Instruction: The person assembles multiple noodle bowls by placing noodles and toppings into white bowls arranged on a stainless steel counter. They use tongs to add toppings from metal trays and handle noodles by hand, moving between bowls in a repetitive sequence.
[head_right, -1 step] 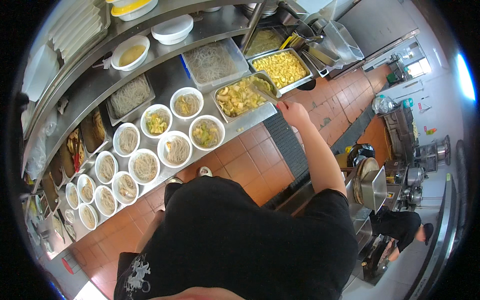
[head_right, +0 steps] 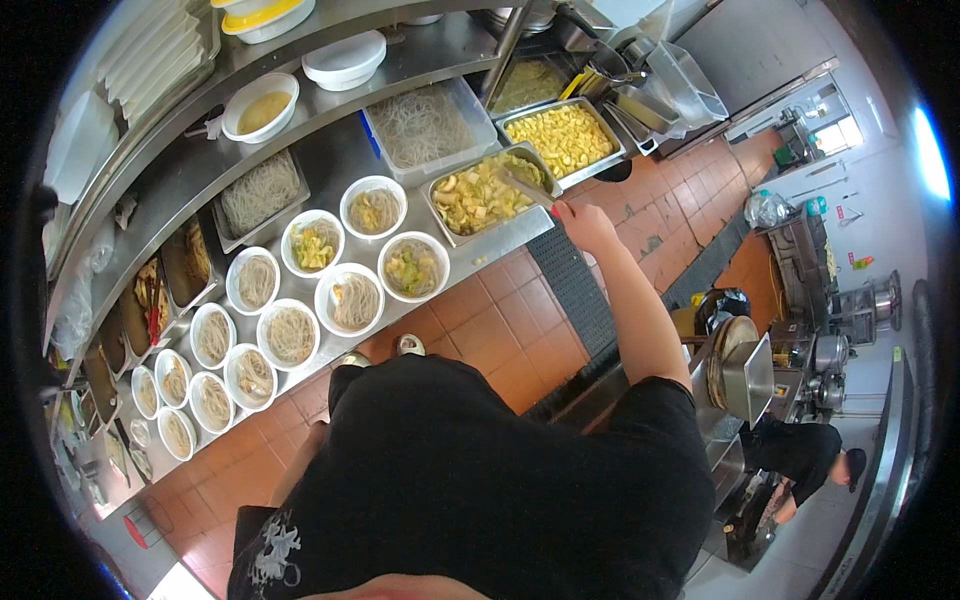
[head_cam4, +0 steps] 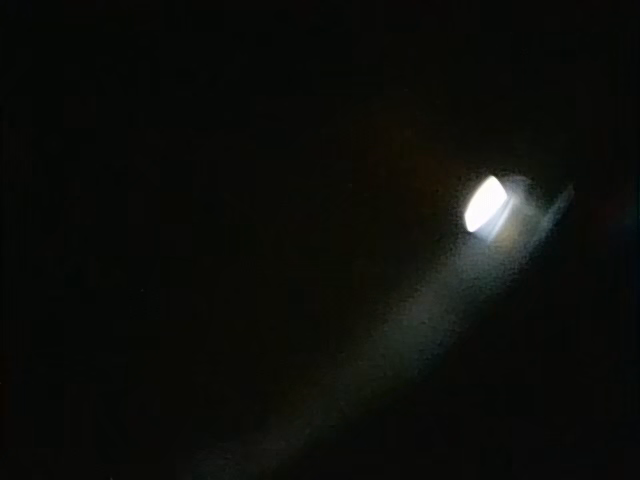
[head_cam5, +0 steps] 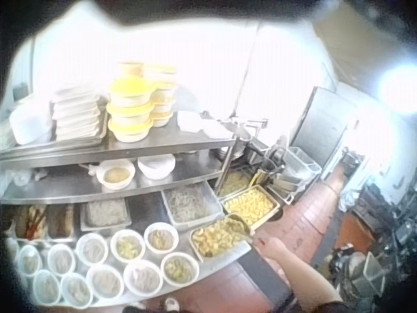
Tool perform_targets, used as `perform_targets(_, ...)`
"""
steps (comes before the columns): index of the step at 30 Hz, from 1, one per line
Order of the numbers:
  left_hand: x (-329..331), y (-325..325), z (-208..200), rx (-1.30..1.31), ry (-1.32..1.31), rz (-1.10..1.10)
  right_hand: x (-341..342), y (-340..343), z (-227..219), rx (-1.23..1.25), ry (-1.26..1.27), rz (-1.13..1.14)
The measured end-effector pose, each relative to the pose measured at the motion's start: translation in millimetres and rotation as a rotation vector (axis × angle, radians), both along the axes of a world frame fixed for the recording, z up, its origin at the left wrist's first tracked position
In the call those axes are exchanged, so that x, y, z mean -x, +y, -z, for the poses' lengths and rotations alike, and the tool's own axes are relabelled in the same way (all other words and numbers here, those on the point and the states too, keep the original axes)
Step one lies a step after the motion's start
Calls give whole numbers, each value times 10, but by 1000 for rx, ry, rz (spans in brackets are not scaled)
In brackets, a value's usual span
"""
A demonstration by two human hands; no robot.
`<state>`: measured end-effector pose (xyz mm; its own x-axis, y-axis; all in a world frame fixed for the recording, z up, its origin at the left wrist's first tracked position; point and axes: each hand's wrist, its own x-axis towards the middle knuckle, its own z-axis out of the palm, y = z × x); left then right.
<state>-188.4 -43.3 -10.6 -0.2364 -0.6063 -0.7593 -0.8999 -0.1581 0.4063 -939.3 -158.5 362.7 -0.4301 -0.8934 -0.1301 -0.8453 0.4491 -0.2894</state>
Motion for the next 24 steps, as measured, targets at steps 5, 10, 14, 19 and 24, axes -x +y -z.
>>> perform_targets(5,25,-169,-157,-22,106,-357,114,-121,91,-74,-9,-79)
perform_targets(10,179,-260,-432,-13,131,-438,-71,-81,286,-61,235,-180)
perform_targets(14,153,-310,-385,-112,16,-126,-217,86,572,21,228,-61)
perform_targets(19,135,-410,-447,-41,3,-149,-237,404,784,154,-34,72)
perform_targets(24,222,-618,-726,3,17,-74,-280,596,849,231,-303,265)
